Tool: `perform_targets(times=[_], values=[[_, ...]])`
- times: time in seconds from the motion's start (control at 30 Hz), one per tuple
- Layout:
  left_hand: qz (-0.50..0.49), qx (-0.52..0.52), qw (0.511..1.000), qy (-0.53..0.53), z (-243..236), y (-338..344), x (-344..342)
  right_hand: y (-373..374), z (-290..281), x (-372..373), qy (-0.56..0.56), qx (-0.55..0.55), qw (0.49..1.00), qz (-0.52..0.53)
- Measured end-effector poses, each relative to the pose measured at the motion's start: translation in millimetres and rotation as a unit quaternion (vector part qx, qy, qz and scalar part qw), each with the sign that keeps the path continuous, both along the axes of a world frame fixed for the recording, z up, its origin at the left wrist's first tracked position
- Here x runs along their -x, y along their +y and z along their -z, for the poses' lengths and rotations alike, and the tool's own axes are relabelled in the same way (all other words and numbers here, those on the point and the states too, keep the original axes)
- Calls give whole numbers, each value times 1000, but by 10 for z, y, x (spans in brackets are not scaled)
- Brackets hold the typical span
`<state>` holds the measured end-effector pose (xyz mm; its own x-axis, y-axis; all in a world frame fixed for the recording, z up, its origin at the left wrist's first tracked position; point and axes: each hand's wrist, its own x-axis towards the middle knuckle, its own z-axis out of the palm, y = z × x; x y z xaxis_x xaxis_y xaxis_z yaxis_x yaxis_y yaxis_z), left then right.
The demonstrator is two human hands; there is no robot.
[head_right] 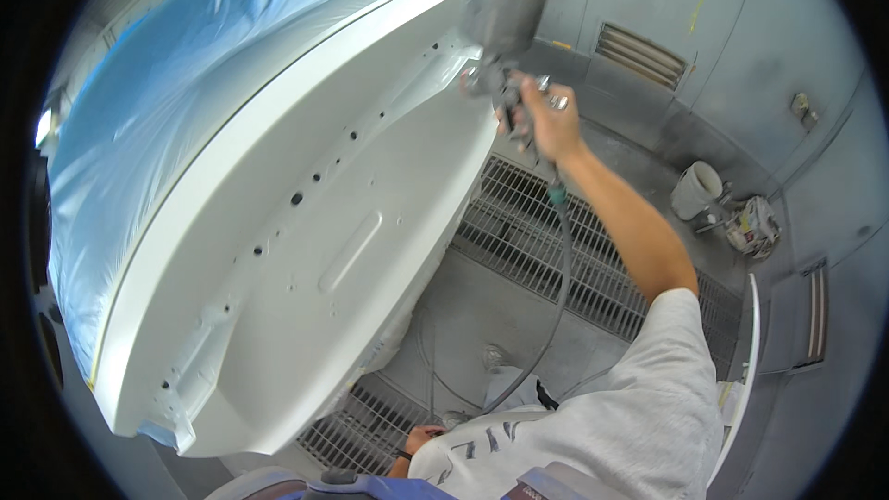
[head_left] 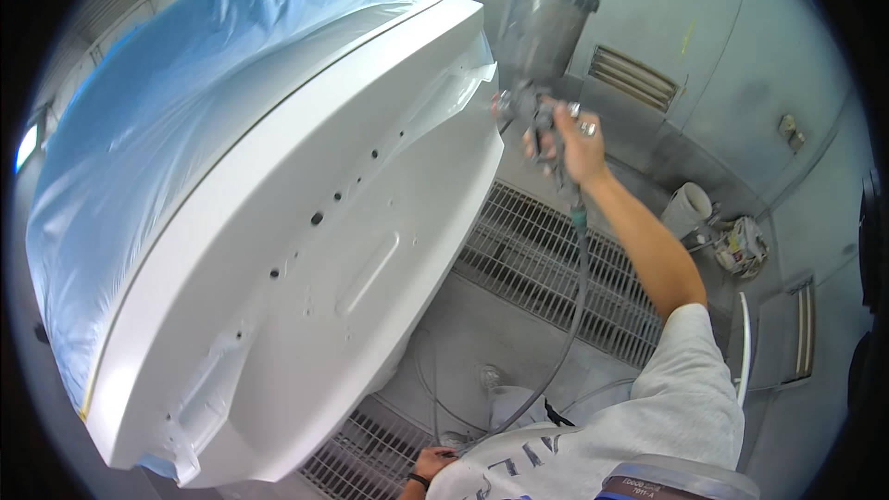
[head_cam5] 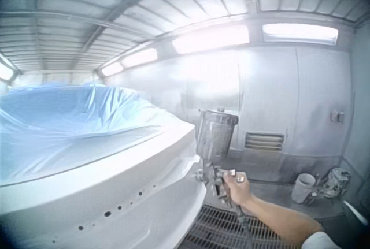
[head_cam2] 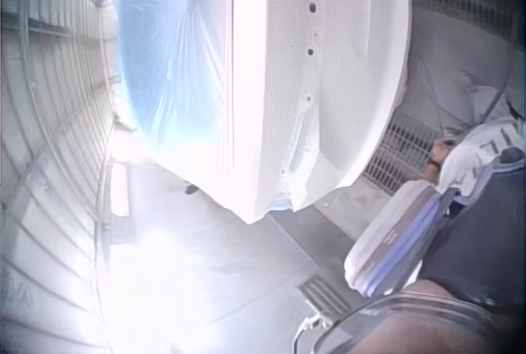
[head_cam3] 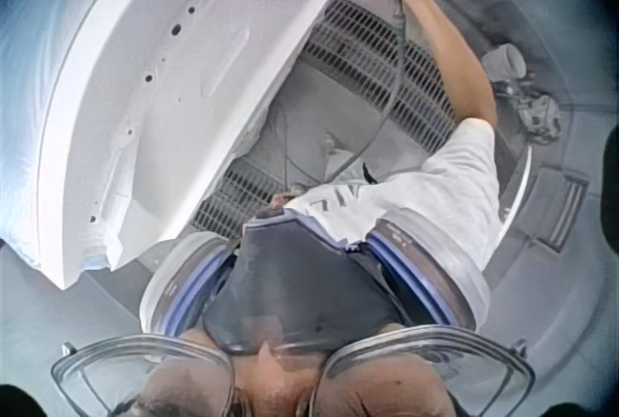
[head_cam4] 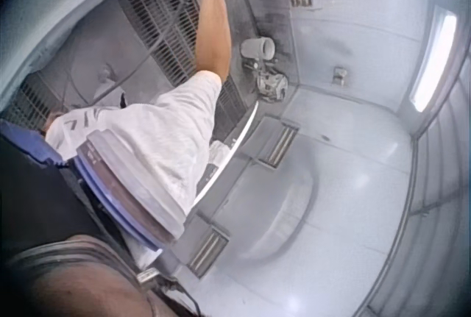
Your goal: The person spray paints a white car hood with a spray gun inside a paint booth, then moves to a workbench to clean the spray gun and prepare paint.
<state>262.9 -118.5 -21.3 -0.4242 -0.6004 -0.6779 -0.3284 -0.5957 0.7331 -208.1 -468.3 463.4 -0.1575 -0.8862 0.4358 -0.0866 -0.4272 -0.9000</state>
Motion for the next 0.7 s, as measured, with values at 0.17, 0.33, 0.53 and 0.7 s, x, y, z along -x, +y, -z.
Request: perform_targets(times=[0.17, 0.33, 0.53, 0.7], values=[[-24, 10, 998, -49, -816, -396, 537, -1298, 29, 1154, -90, 11, 986, 138], [-104, -4, 995, -2, -1597, -755, 953, -2318, -27, 1506, -177, -5, 955, 238], [26, 32, 977, -207, -1680, -497, 632, -2009, 219, 1006, -287, -37, 946, 143], [121, -17, 930, -347, -1364, 86, -261, -421, 617, 298, -204, 3, 970, -130]])
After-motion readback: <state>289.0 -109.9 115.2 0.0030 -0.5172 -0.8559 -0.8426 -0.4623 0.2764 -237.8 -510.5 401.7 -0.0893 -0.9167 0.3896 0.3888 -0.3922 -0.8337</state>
